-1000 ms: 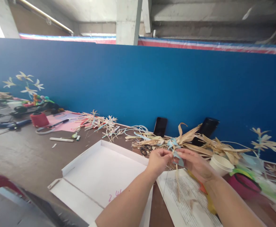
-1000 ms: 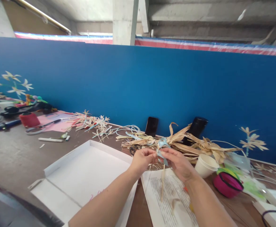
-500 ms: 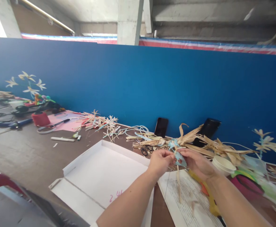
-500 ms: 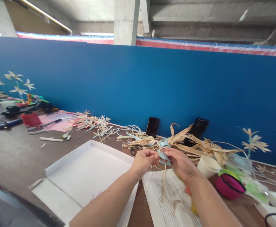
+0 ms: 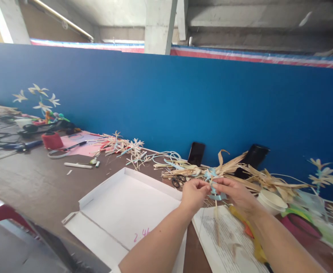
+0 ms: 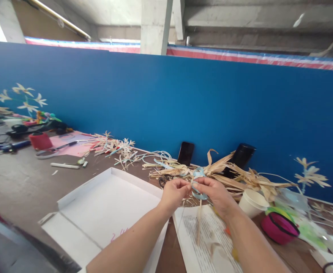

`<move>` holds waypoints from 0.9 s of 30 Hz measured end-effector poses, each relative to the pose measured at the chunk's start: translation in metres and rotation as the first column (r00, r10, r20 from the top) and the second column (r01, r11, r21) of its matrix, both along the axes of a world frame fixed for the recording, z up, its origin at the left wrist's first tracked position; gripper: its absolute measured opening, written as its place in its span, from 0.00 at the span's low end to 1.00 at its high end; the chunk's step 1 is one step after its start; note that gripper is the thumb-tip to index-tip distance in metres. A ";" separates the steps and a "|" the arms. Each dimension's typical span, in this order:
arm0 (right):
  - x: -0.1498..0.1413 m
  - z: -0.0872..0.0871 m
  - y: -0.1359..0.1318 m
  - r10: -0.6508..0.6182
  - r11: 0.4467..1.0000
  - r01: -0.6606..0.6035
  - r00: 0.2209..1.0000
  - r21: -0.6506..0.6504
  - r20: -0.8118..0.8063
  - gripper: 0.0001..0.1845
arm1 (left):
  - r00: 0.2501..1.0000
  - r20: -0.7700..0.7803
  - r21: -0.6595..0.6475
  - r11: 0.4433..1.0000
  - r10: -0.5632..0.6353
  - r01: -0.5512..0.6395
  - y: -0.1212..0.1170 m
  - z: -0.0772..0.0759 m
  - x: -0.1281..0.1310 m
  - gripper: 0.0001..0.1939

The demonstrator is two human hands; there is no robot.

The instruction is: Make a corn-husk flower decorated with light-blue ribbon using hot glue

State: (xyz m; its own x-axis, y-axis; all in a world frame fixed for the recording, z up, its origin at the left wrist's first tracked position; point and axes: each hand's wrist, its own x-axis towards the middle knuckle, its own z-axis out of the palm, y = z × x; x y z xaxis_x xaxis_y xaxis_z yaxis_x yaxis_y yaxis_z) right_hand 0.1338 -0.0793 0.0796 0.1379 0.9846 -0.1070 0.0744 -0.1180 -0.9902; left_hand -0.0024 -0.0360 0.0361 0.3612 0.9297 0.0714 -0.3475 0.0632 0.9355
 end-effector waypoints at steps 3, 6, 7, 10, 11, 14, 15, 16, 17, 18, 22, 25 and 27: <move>-0.004 0.003 0.000 -0.032 0.999 0.031 0.999 0.017 0.023 0.14 | 1.000 -0.024 -0.009 1.000 0.015 -0.016 0.000 0.001 -0.001 0.07; -0.006 0.007 0.000 -0.057 0.998 0.057 0.998 0.004 0.032 0.14 | 0.999 -0.021 0.003 1.000 0.024 -0.024 0.001 0.001 -0.001 0.07; -0.007 0.008 -0.001 -0.055 0.998 0.055 0.998 -0.006 0.029 0.14 | 0.999 -0.019 0.007 1.000 0.026 -0.026 0.002 0.001 0.000 0.07; -0.009 0.011 -0.001 -0.048 0.999 0.048 0.999 -0.025 0.023 0.13 | 1.000 -0.016 0.007 1.000 0.027 -0.027 0.003 -0.001 0.001 0.08; -0.009 0.011 -0.001 -0.049 0.998 0.050 0.998 -0.024 0.026 0.13 | 0.999 -0.018 0.008 1.000 0.029 -0.029 0.003 -0.002 0.001 0.08; -0.011 0.009 -0.001 -0.060 0.998 0.060 0.997 -0.009 0.042 0.14 | 0.998 -0.039 0.038 0.998 0.054 -0.053 0.003 -0.003 0.000 0.09; -0.012 0.008 -0.001 -0.060 0.998 0.060 0.997 -0.001 0.048 0.15 | 0.997 -0.049 0.057 0.996 0.067 -0.064 0.003 -0.003 0.000 0.09; -0.012 0.006 0.000 -0.061 0.998 0.061 0.997 0.006 0.054 0.15 | 0.995 -0.063 0.077 0.994 0.080 -0.075 0.002 -0.003 -0.001 0.09; -0.013 0.005 0.000 -0.065 0.998 0.065 0.996 0.014 0.063 0.16 | 0.992 -0.080 0.098 0.991 0.094 -0.086 0.002 -0.004 -0.001 0.09; -0.014 0.004 0.001 -0.076 0.997 0.075 0.994 0.024 0.078 0.16 | 0.989 -0.097 0.117 0.988 0.112 -0.100 0.002 -0.004 -0.001 0.08; -0.018 0.001 0.004 -0.137 0.988 0.122 0.975 0.092 0.175 0.16 | 0.974 -0.152 0.181 0.974 0.166 -0.137 0.000 -0.006 -0.001 0.07; -0.018 -0.002 0.006 -0.153 0.984 0.130 0.968 0.123 0.199 0.17 | 0.968 -0.168 0.222 0.964 0.185 -0.146 -0.001 -0.006 -0.002 0.07; -0.018 -0.005 0.008 -0.152 0.983 0.126 0.965 0.132 0.212 0.18 | 0.957 -0.194 0.263 0.951 0.217 -0.162 -0.003 -0.005 -0.004 0.07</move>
